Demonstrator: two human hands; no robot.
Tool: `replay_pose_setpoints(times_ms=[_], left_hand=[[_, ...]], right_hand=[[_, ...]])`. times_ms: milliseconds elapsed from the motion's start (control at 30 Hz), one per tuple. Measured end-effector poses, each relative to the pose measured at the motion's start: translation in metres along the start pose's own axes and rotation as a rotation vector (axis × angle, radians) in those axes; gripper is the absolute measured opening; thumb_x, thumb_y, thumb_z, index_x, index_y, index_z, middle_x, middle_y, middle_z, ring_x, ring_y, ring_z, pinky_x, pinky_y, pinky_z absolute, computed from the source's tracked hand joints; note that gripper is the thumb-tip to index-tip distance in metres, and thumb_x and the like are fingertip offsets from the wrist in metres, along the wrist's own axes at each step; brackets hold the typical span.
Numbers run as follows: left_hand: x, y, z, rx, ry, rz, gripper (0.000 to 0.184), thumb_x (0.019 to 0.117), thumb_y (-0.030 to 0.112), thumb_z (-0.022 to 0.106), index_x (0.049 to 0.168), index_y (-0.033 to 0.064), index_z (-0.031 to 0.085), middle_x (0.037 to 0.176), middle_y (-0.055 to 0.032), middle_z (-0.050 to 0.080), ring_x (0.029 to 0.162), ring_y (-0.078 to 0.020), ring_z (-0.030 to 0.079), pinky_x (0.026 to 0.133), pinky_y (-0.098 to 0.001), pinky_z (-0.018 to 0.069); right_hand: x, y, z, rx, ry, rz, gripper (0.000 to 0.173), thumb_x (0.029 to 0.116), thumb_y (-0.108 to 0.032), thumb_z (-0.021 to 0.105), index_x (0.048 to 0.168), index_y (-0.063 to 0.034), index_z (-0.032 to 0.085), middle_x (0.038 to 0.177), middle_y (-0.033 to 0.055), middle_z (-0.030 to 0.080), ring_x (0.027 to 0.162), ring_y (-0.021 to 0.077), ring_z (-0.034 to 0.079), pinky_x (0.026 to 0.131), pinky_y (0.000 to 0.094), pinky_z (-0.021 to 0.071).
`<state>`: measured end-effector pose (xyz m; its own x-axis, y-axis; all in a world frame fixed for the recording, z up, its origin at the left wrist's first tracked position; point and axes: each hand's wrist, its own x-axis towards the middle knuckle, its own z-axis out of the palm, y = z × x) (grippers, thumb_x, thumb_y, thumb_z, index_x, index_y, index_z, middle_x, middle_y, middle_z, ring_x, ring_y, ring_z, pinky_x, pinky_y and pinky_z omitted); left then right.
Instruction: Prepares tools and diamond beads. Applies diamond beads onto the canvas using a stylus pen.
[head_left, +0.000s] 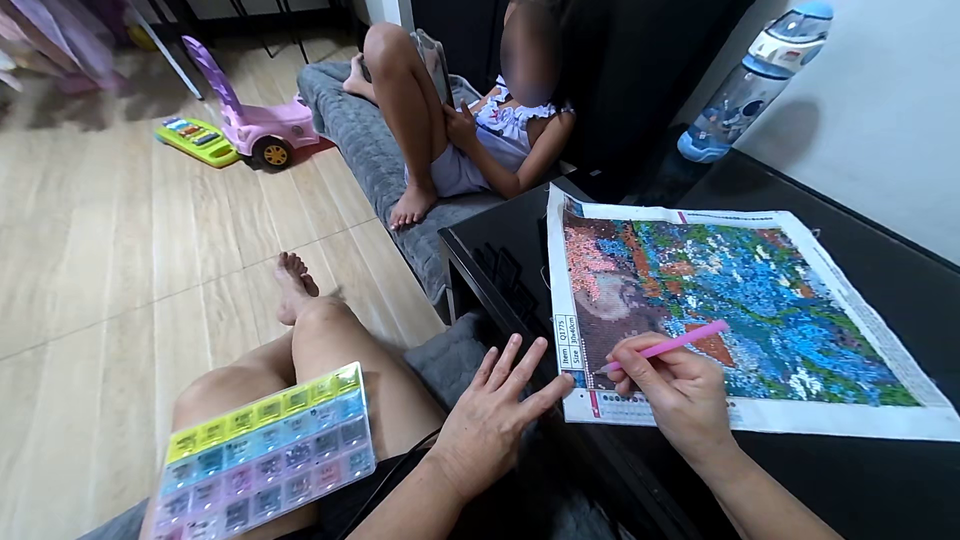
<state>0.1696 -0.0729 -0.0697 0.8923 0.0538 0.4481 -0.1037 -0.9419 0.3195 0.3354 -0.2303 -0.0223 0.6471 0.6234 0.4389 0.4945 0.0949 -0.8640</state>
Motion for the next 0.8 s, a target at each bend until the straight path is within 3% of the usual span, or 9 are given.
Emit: replay_pose_setpoints(times_ms=[800], left_hand=[[-0.0001,-0.0013,0.0005,0.002,-0.002,0.005,0.086,0.0672,-0.008,0.068,0.144,0.031,0.059,0.157,-0.0167,0.046,0.146,-0.0414,0.042,0.11,-0.0559,0.0446]], right_hand=[[-0.0001,0.0029,0.001,-0.034,-0.022,-0.018,0.011,0.0971,-0.019,0.065,0.089,-0.0146,0.071,0.079,-0.0096,0.069,0.062,-0.002,0.064,0.057,0.014,0.0573]])
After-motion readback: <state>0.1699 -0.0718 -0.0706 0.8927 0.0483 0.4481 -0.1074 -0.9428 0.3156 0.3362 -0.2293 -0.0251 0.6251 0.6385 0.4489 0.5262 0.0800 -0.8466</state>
